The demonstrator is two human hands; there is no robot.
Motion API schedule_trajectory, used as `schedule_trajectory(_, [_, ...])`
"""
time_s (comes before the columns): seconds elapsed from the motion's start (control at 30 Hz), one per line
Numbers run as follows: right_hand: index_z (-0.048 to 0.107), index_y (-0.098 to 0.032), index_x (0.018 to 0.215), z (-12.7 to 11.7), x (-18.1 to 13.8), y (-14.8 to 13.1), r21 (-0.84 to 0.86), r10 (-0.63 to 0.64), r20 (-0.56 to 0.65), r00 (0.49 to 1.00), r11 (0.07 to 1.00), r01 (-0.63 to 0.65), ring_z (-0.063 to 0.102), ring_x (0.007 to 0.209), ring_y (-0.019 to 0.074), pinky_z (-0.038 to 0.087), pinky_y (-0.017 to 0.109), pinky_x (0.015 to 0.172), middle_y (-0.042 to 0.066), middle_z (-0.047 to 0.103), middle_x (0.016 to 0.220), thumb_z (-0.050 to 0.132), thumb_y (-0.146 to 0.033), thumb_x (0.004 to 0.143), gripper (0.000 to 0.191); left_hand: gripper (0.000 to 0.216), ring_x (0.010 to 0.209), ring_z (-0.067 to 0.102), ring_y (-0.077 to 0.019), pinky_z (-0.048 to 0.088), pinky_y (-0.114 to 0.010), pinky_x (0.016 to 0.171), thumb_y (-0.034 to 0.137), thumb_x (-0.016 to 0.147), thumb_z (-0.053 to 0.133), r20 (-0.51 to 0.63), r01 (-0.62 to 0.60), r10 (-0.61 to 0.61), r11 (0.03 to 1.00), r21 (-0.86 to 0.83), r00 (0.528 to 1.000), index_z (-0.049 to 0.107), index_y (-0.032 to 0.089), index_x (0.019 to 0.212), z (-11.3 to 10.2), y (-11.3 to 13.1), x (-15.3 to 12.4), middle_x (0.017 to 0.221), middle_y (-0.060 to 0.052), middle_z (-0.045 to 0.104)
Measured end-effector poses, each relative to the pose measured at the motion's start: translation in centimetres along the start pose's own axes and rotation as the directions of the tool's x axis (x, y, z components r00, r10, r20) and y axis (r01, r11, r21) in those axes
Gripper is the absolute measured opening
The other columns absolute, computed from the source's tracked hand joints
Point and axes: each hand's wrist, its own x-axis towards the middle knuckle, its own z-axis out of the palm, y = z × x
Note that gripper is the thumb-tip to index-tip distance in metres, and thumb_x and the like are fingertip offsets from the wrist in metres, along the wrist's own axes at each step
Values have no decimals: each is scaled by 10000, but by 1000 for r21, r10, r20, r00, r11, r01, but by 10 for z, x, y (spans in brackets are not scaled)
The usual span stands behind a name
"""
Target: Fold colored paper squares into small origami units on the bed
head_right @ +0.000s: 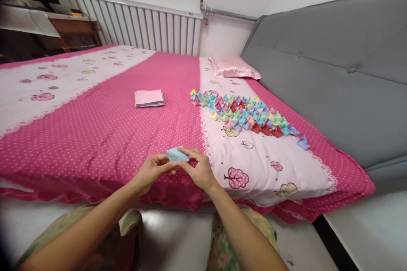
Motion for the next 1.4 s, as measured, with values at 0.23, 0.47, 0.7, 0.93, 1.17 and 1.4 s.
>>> schedule_trajectory(0.23, [607,-218,1055,4,-2,1,111,75,47,996,991,-80,597,934,219,453,374,850,48,643,1045,612,-339,715,362,162,523,518,-95,400,-212,550,289,675,650,-20,-61,63,993,98,998,645,145,601,-1,0,1,573,-1,617])
schedule_trajectory(0.47, [635,-248,1000,6,-1,-1,127,9,59,998,992,-16,543,1039,211,372,420,944,39,623,1083,555,-331,765,262,157,497,546,-102,418,-214,527,264,632,682,-111,-11,15,999,41,994,601,132,658,1,-3,3,539,-3,618])
schedule_trajectory(0.7, [694,-251,843,4,0,1,64,-53,28,998,997,51,549,890,157,421,295,805,32,593,902,548,-295,780,164,279,478,557,-102,430,-202,503,238,581,721,-130,18,-28,997,-77,991,544,144,775,4,-3,4,504,30,608])
schedule_trajectory(0.93, [687,-217,818,6,-1,5,46,-32,0,999,998,32,512,698,129,417,246,645,7,536,709,548,-298,773,167,159,518,549,-103,424,-210,532,285,669,636,-90,13,-3,994,111,996,623,133,625,3,-5,2,572,-15,628])
schedule_trajectory(1.17, [657,-181,707,6,-2,1,-8,2,-15,1000,1000,-3,519,583,125,418,246,561,12,599,646,613,-308,702,134,193,491,536,-119,404,-220,502,294,683,606,86,1,-27,957,291,996,604,139,568,-1,-10,0,521,-19,605])
schedule_trajectory(1.4, [559,-172,629,9,1,6,300,203,-66,977,938,-175,465,525,93,379,216,528,-35,531,576,617,-327,686,175,229,505,533,-116,409,-222,525,351,693,602,56,18,-29,982,186,998,634,127,655,2,-9,2,567,-28,621])
